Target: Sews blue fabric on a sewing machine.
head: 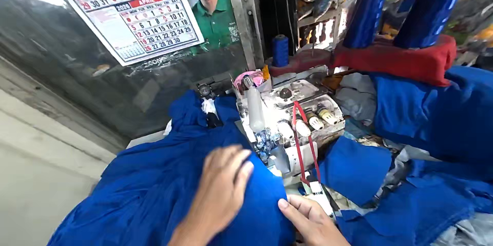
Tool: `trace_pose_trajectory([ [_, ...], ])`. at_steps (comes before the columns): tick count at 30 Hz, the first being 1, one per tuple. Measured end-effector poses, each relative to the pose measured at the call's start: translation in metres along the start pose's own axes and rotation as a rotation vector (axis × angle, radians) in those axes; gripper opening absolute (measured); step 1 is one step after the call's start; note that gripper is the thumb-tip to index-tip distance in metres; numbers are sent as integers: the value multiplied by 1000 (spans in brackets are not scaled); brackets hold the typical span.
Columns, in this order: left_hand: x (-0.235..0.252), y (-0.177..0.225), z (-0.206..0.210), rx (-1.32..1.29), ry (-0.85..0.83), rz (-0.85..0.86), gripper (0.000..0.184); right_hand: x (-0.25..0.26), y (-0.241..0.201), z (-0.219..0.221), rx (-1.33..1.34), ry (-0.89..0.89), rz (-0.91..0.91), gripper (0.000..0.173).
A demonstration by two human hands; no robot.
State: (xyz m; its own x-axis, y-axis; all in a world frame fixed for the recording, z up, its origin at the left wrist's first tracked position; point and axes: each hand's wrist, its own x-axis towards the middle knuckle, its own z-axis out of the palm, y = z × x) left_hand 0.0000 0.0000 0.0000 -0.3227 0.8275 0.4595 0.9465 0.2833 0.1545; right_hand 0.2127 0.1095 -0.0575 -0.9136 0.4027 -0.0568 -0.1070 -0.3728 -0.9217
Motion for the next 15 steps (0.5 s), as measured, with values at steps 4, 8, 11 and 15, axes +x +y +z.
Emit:
trace_pose_trajectory([
  [4,-9,-1,18,-65,-124,-32,58,-9,16,-2,-101,1,-94,18],
  [8,8,3,14,88,-132,-36,59,-20,15,-8,-262,68,-151,25],
  [11,1,4,-19,114,-187,-74,53,-41,16,-16,-416,89,-182,36],
  [15,-31,-17,-103,-92,-138,-199,27,-70,-6,-1,-461,195,-108,39],
])
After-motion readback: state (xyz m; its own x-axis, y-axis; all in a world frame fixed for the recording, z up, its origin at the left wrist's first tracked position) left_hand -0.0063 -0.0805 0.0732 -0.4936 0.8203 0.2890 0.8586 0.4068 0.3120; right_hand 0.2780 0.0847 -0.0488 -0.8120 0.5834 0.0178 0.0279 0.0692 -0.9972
